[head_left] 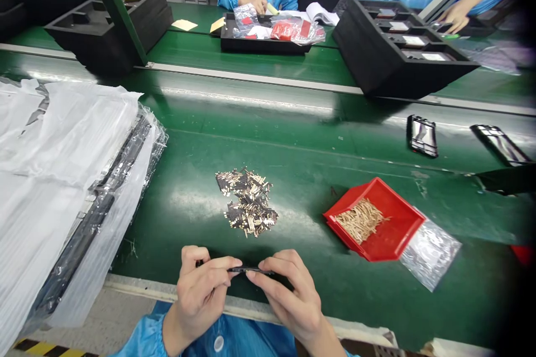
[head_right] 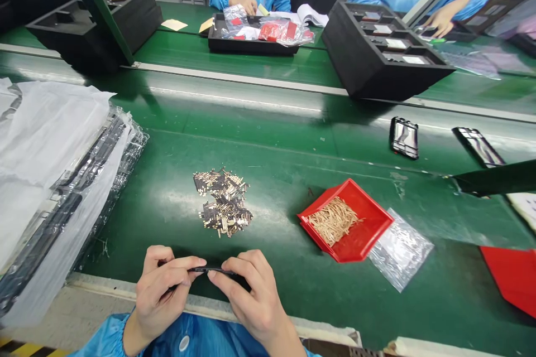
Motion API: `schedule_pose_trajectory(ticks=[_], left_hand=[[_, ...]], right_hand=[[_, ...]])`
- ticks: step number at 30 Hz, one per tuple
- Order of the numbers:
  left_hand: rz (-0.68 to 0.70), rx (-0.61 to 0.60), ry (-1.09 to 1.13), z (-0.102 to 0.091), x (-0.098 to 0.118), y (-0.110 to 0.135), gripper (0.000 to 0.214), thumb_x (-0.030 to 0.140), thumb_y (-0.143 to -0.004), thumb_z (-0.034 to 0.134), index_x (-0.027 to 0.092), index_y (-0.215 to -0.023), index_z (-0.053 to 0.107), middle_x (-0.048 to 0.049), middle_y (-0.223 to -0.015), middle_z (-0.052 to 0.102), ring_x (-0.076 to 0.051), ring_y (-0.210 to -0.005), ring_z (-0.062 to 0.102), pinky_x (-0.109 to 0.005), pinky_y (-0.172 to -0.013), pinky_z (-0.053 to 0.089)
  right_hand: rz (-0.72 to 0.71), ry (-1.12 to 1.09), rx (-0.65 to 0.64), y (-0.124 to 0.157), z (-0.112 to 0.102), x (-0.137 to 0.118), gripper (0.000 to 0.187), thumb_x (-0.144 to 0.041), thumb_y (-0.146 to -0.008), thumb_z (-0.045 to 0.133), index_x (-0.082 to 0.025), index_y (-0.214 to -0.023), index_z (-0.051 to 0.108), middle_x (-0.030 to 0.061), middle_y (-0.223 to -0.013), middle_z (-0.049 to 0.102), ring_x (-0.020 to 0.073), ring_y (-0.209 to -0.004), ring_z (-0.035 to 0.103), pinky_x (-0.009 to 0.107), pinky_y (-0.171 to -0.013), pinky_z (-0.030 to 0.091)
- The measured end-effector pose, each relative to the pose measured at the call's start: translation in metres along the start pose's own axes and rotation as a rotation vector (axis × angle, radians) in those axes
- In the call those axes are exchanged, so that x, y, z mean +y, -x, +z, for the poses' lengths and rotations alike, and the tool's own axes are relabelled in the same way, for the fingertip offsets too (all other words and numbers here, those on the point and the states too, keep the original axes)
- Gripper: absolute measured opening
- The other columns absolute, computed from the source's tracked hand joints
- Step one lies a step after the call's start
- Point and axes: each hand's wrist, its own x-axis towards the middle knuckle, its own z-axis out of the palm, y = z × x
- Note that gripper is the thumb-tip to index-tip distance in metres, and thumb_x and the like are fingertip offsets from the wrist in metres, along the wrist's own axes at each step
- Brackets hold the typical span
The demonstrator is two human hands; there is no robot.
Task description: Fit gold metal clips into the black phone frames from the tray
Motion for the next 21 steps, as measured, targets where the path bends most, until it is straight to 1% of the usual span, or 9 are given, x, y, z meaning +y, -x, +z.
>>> schedule_pose_trajectory(ticks=[5, 7, 9, 10, 12, 14, 17, 19, 21], left_hand=[[0.011, 0.0, 0.009, 0.002, -0.002, 0.002, 0.033, -0.008, -0.094, 0.066, 0.023, -0.089, 0.059, 0.0008, -0.1, 0.089, -0.018, -0.074, 0.058, -0.036, -0.072, 0.045], [0.021, -0.006, 0.063, 0.001, -0.003, -0.001, 0.032, -0.009, -0.094, 0.065, 0.023, -0.091, 0.061, -0.0008, -0.1, 0.089, -0.017, -0.073, 0.062, -0.035, -0.071, 0.047], [-0.036, -0.024, 0.145, -0.002, -0.004, -0.006, 0.029, -0.006, -0.096, 0.065, 0.022, -0.092, 0.062, -0.0019, -0.098, 0.087, -0.016, -0.073, 0.065, -0.033, -0.071, 0.05], [-0.108, -0.039, 0.182, -0.005, -0.005, -0.009, 0.026, -0.002, -0.098, 0.066, 0.023, -0.091, 0.063, -0.0022, -0.096, 0.085, -0.016, -0.074, 0.067, -0.032, -0.07, 0.052], [-0.31, -0.08, 0.23, -0.012, -0.006, -0.015, 0.02, 0.008, -0.1, 0.07, 0.023, -0.089, 0.064, -0.0024, -0.089, 0.081, -0.017, -0.075, 0.07, -0.03, -0.067, 0.055], [-0.485, -0.135, 0.259, -0.02, -0.007, -0.019, 0.016, 0.018, -0.099, 0.075, 0.023, -0.088, 0.065, -0.0017, -0.084, 0.077, -0.018, -0.074, 0.073, -0.027, -0.064, 0.057], [-0.578, -0.187, 0.274, -0.025, -0.007, -0.02, 0.013, 0.024, -0.098, 0.076, 0.023, -0.089, 0.067, -0.0006, -0.083, 0.075, -0.018, -0.07, 0.074, -0.026, -0.061, 0.056], [-0.563, -0.18, 0.246, -0.024, -0.006, -0.018, 0.012, 0.025, -0.1, 0.074, 0.023, -0.09, 0.069, -0.0012, -0.085, 0.075, -0.018, -0.072, 0.075, -0.025, -0.062, 0.057], [-0.505, -0.158, 0.211, -0.022, -0.004, -0.016, 0.014, 0.024, -0.103, 0.071, 0.023, -0.09, 0.07, -0.002, -0.088, 0.075, -0.018, -0.074, 0.074, -0.025, -0.062, 0.058]], right_hand=[[0.014, -0.053, -0.028, 0.0, 0.003, 0.001, 0.039, -0.001, -0.104, 0.062, -0.026, -0.127, 0.08, 0.008, -0.097, 0.076, 0.0218, -0.084, 0.069, 0.037, -0.068, 0.059], [0.066, -0.14, -0.062, 0.001, 0.0, 0.003, 0.038, -0.003, -0.105, 0.062, -0.027, -0.129, 0.078, 0.0081, -0.099, 0.077, 0.0221, -0.086, 0.071, 0.037, -0.072, 0.061], [0.243, -0.25, -0.116, 0.003, -0.005, 0.005, 0.034, -0.011, -0.108, 0.062, -0.028, -0.136, 0.072, 0.0082, -0.105, 0.077, 0.0222, -0.089, 0.074, 0.036, -0.077, 0.064], [0.366, -0.291, -0.167, 0.003, -0.009, 0.005, 0.032, -0.017, -0.109, 0.064, -0.028, -0.139, 0.068, 0.0085, -0.109, 0.078, 0.0225, -0.091, 0.075, 0.035, -0.081, 0.065], [0.615, -0.336, -0.3, 0.005, -0.017, 0.005, 0.031, -0.033, -0.112, 0.065, -0.028, -0.142, 0.066, 0.0085, -0.118, 0.078, 0.0238, -0.1, 0.076, 0.035, -0.087, 0.064], [0.776, -0.374, -0.404, 0.003, -0.022, 0.003, 0.032, -0.047, -0.113, 0.063, -0.029, -0.138, 0.07, 0.0072, -0.122, 0.078, 0.0251, -0.106, 0.074, 0.035, -0.092, 0.062], [0.908, -0.463, -0.374, -0.005, -0.018, -0.003, 0.039, -0.061, -0.11, 0.063, -0.025, -0.121, 0.075, 0.0043, -0.102, 0.075, 0.0229, -0.093, 0.069, 0.031, -0.084, 0.057], [0.957, -0.528, -0.307, -0.014, -0.01, -0.008, 0.046, -0.066, -0.107, 0.065, -0.021, -0.102, 0.073, 0.0009, -0.083, 0.066, 0.0186, -0.078, 0.061, 0.028, -0.072, 0.052], [0.98, -0.609, -0.244, -0.023, -0.004, -0.009, 0.052, -0.069, -0.105, 0.067, -0.02, -0.088, 0.067, -0.0019, -0.074, 0.058, 0.015, -0.069, 0.053, 0.025, -0.064, 0.047]])
